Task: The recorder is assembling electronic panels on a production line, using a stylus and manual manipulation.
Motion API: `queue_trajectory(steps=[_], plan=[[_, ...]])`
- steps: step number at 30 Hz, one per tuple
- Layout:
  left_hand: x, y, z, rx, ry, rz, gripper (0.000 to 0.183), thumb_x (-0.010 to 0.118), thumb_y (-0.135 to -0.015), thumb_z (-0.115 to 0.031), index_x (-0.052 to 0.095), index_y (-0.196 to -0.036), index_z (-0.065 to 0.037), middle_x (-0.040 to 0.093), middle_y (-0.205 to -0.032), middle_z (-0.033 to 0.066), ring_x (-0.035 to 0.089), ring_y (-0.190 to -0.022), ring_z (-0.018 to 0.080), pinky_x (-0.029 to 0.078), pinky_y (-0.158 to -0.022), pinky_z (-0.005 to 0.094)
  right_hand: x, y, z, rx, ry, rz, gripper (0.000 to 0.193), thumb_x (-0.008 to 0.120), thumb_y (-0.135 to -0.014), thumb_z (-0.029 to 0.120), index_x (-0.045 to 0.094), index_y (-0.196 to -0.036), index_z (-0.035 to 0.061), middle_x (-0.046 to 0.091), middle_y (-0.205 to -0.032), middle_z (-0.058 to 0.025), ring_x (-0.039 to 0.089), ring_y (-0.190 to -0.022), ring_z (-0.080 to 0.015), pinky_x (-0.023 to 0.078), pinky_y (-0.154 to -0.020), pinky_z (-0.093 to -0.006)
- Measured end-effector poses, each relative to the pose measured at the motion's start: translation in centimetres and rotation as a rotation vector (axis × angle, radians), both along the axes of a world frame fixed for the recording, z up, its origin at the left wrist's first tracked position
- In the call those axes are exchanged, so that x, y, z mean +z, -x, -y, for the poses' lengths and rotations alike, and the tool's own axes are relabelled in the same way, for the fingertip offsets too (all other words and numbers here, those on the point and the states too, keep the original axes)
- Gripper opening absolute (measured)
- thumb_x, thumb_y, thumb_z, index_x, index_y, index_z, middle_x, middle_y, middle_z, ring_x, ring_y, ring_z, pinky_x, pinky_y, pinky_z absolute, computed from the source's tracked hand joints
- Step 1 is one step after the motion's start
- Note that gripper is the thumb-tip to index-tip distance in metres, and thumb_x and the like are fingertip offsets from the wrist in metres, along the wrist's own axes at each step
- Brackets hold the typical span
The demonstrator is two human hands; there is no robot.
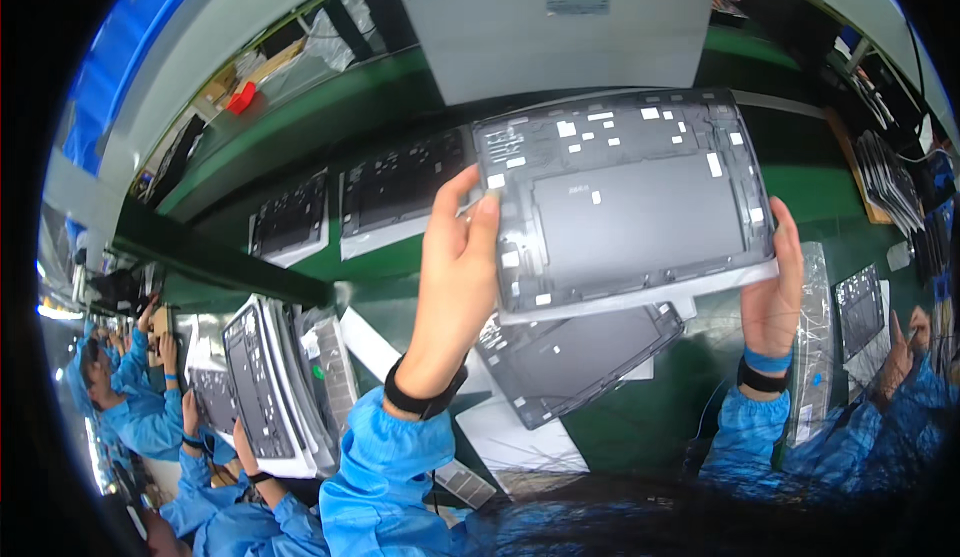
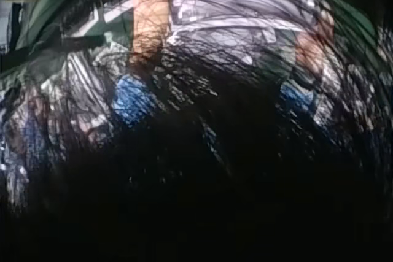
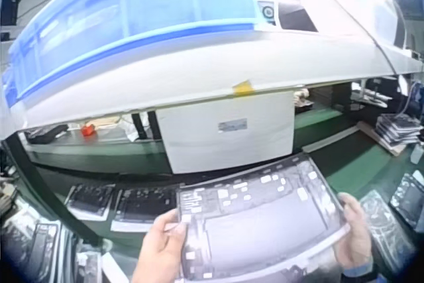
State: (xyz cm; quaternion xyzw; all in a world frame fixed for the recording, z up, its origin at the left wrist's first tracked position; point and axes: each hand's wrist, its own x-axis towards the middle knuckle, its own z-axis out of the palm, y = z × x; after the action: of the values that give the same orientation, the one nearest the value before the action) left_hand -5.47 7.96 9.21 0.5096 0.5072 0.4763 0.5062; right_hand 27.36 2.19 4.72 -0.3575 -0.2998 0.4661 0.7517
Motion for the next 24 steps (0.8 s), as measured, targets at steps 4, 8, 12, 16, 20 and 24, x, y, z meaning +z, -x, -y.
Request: queue_trajectory(steps=[4, 8, 12, 16, 20, 24], plan=[[-3.3, 4.2, 6.4, 0.007, 0.212, 0.113, 0.053, 0.057, -0.110, -0.022, 0.037, -0.152, 0.004, 0.071, -0.108, 0.0092, 0.066, -0.088, 0.0098, 0.054, -0.064, 0.0252, -0.3, 2.1, 2.4, -0.038, 0.197, 0.348, 0.045, 0.067, -0.095, -0.005, 0.053, -0.137, 0.0007, 0.068, -0.126, -0.0134, 0.064, -0.115, -0.0168, 0.050, -0.100, -0.0293], [-10.1, 6.3, 8.9, 0.002, 0.279, -0.013, 0.043, 0.063, -0.107, -0.022, 0.049, -0.140, 0.002, 0.070, -0.104, 0.0070, 0.067, -0.087, 0.0110, 0.057, -0.066, 0.0261, -5.1, 3.6, 2.5, 0.058, 0.289, 0.592, 0.039, 0.069, -0.094, -0.005, 0.057, -0.132, 0.0010, 0.068, -0.121, -0.0089, 0.063, -0.104, -0.0107, 0.050, -0.085, -0.0226], [-13.4, 6.6, 8.2, 0.050, -0.008, -0.406, 0.034, 0.071, -0.102, -0.019, 0.060, -0.125, 0.003, 0.069, -0.098, 0.0082, 0.067, -0.081, 0.0138, 0.055, -0.067, 0.0287, -8.0, 4.2, 2.3, -0.052, 0.258, 0.811, 0.031, 0.068, -0.095, -0.004, 0.062, -0.125, 0.0014, 0.069, -0.117, -0.0069, 0.064, -0.100, -0.0119, 0.051, -0.085, -0.0245], [-15.2, 6.6, 7.6, 0.138, -0.317, -0.574, 0.034, 0.075, -0.098, -0.017, 0.061, -0.122, 0.004, 0.066, -0.091, 0.0102, 0.066, -0.074, 0.0202, 0.054, -0.068, 0.0326, -7.9, 5.5, 2.2, -0.203, 0.231, 1.158, 0.025, 0.068, -0.096, 0.000, 0.066, -0.121, 0.0010, 0.070, -0.111, -0.0110, 0.066, -0.102, -0.0173, 0.052, -0.090, -0.0324], [-9.0, 7.8, 11.8, 0.145, -0.117, -0.520, 0.043, 0.076, -0.096, -0.011, 0.058, -0.132, 0.004, 0.061, -0.116, 0.0147, 0.066, -0.093, 0.0214, 0.054, -0.074, 0.0330, -4.7, 7.6, 3.5, -0.306, 0.084, 1.165, 0.031, 0.062, -0.105, 0.009, 0.058, -0.135, 0.0011, 0.072, -0.118, -0.0125, 0.065, -0.112, -0.0218, 0.046, -0.107, -0.0370], [-6.6, 10.5, 19.4, -0.199, -0.123, -0.702, 0.058, 0.081, -0.085, -0.008, 0.057, -0.137, -0.002, 0.055, -0.130, 0.0191, 0.060, -0.115, 0.0375, 0.051, -0.097, 0.0453, -1.6, 10.4, 13.2, 0.205, 0.274, 0.784, 0.036, 0.051, -0.113, 0.027, 0.058, -0.138, 0.0014, 0.071, -0.092, -0.0115, 0.066, -0.080, -0.0163, 0.053, -0.071, -0.0284]])
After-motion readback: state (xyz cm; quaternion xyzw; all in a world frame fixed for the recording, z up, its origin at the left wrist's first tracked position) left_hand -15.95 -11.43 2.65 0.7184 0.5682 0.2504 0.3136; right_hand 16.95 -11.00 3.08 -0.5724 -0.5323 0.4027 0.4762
